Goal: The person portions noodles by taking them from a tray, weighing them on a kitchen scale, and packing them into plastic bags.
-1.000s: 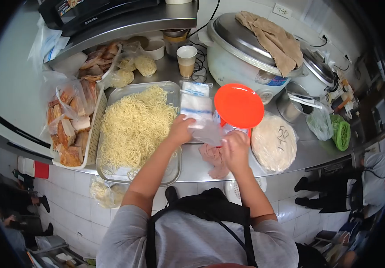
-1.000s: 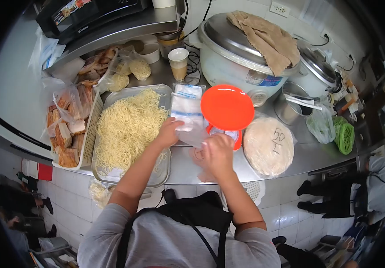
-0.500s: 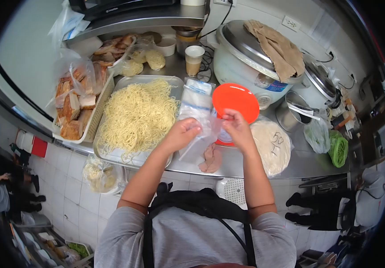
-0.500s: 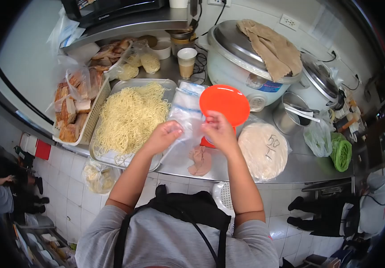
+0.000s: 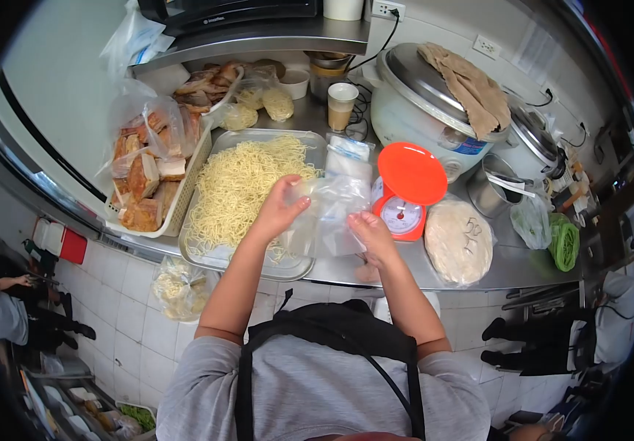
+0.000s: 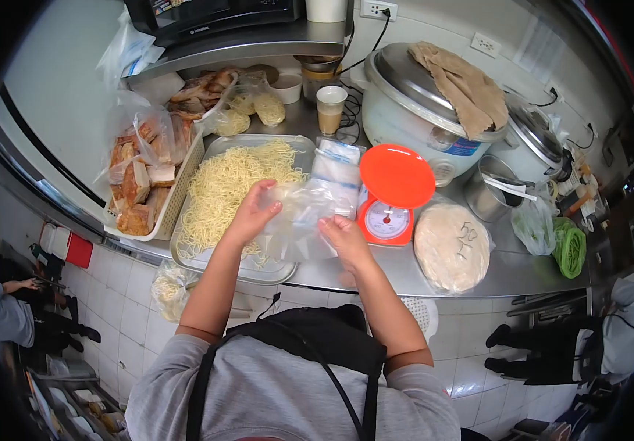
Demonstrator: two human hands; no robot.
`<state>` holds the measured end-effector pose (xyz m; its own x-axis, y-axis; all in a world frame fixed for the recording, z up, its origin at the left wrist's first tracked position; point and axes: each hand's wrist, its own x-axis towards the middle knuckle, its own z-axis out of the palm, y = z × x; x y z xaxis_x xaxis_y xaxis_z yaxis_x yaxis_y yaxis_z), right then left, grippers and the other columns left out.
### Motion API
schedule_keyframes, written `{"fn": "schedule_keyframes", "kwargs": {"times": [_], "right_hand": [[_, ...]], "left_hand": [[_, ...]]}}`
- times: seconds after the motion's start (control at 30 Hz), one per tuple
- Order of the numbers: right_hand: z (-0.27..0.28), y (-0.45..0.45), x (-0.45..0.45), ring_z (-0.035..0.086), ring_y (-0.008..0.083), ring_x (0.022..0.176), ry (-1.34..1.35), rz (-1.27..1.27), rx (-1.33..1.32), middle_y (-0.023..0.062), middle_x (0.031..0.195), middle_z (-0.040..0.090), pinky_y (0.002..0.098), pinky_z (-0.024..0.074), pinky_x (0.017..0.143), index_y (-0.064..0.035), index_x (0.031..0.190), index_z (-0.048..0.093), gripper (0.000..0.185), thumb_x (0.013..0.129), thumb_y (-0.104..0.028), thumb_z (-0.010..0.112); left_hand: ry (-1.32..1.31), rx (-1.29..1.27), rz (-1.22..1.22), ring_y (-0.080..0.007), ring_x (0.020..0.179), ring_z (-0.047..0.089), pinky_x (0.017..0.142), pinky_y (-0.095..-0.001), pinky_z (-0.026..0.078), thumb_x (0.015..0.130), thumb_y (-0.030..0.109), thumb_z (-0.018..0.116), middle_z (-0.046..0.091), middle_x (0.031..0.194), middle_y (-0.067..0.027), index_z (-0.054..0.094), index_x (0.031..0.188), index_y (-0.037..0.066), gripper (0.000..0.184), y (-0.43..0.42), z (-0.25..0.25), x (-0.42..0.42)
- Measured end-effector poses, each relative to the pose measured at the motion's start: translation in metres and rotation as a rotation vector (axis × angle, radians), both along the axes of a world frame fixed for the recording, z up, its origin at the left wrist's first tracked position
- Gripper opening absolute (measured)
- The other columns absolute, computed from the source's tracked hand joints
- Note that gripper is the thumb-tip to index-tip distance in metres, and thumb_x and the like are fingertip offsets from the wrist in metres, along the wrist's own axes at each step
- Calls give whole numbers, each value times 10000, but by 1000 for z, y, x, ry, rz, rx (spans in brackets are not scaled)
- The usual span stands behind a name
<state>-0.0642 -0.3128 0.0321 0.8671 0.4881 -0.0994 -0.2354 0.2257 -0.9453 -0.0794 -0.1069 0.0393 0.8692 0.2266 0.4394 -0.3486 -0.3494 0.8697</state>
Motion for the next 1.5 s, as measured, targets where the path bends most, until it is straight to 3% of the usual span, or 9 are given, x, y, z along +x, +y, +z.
{"fn": "schedule_keyframes", "kwargs": {"times": [0.13,0.3,0.57,0.73,0.93,1.03,1.13,1.3,1.5], "right_hand": [[-12,23,4,417,17,637,-238,-104,-103,-40,733,502,194,369,562,-54,794,542,80,802,-130,521],[10,78,-27,465,124,625,-552,-165,22,46,667,494,270,403,571,5,742,508,74,715,-59,535],[-33,65,6,418,61,561,-389,-419,-414,-10,546,450,246,366,487,-45,628,486,176,704,-165,590],[1,44,9,352,83,492,-249,-463,-315,-28,530,383,268,330,446,-49,606,424,266,784,-201,551],[25,47,-37,381,60,476,-710,-179,-538,-20,590,415,190,340,437,-32,950,471,244,762,-163,554],[35,84,-48,416,69,481,-34,231,-470,-13,648,457,203,385,461,-27,1008,466,279,787,-187,523],[-29,111,-13,472,92,576,562,126,351,10,691,479,241,437,566,-31,1058,462,313,811,-219,499],[-35,172,-1,487,148,845,-249,-231,27,69,920,503,257,426,765,-40,1117,429,380,811,-252,504],[-33,206,9,302,213,1174,-903,313,-590,133,1293,261,264,327,919,-57,1234,274,522,782,-194,497]], "left_hand": [[-254,452,449,-196,779,503,680,-287,409,658,207,663,508,855,-110,500,925,16,366,8,31,-20],[116,190,-208,-97,756,467,678,-244,401,716,117,590,490,810,-38,498,892,24,220,-11,16,-32],[344,-1085,-695,-132,730,528,697,-317,448,755,-10,439,513,739,-17,432,934,99,210,50,16,-35],[348,171,-444,-143,666,506,560,-294,400,696,117,599,478,728,-52,411,870,73,260,30,19,-35],[344,241,45,-261,585,531,521,-348,407,728,167,559,538,676,-109,460,847,92,172,51,6,-28],[153,279,-43,-251,569,523,524,-333,422,730,143,553,528,656,-95,513,833,101,119,41,0,-38],[-163,413,-139,-265,588,526,536,-360,429,722,156,553,540,666,-84,543,783,93,88,28,-9,-56],[-259,531,-375,-266,619,531,574,-358,437,715,186,565,541,671,-65,559,739,79,110,33,-11,-87],[-125,353,-318,-217,670,539,614,-313,436,711,119,572,548,765,-78,573,763,55,82,105,14,-98]]}}
